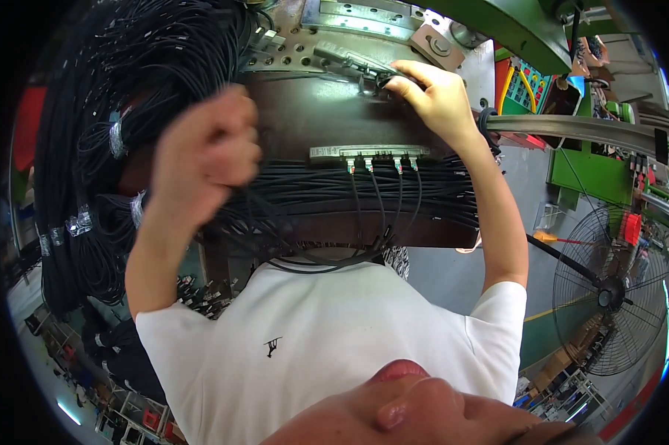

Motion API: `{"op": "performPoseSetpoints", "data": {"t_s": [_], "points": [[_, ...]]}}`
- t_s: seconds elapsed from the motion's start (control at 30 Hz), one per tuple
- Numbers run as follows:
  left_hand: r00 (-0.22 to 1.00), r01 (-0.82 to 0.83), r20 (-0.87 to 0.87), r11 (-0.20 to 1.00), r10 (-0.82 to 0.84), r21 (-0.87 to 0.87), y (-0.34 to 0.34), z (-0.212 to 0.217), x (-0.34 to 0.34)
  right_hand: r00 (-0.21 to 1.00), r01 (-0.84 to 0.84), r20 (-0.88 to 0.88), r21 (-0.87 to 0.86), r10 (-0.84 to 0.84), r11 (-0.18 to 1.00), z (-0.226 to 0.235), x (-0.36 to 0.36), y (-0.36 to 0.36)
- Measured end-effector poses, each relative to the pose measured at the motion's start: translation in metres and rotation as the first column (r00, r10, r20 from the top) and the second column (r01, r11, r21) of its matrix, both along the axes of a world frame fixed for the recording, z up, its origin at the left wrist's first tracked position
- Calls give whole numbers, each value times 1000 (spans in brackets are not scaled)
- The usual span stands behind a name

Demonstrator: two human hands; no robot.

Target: The worker is aligning several black cables and inserting them into a metal testing or assembly fixture on a workbench.

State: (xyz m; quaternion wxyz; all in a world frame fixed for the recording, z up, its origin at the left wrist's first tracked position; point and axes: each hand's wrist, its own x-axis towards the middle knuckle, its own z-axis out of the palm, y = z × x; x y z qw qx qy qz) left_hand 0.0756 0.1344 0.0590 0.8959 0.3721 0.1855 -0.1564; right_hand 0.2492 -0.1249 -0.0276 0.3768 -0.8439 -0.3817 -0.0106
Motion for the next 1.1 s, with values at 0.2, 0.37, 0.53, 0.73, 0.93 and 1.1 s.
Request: {"op": "performPoseSetpoints", "data": {"t_s": [0.2,0.37,0.53,0.73,0.93,1.1], "points": [[738,-412,342,-13,582,911,165,12,-18,810,-9,578,-146,93,989,16,-28,11],[1000,6,-3,303,-10,953,63,-5,-34,964,-149,197,-165,180,975,14,-78,-26],[844,41,-154,-223,-514,974,-54,-21,-27,981,-191,-32,-64,189,980,29,-77,-17],[961,-68,-171,-786,-216,614,-14,-12,-5,997,41,53,146,-49,988,54,-14,21],[891,79,363,881,-272,467,-66,-40,43,777,-237,563,-151,280,960,41,29,68],[997,53,-59,999,-53,3,-56,-19,98,999,-37,-16,18,37,999,47,18,51]]}}
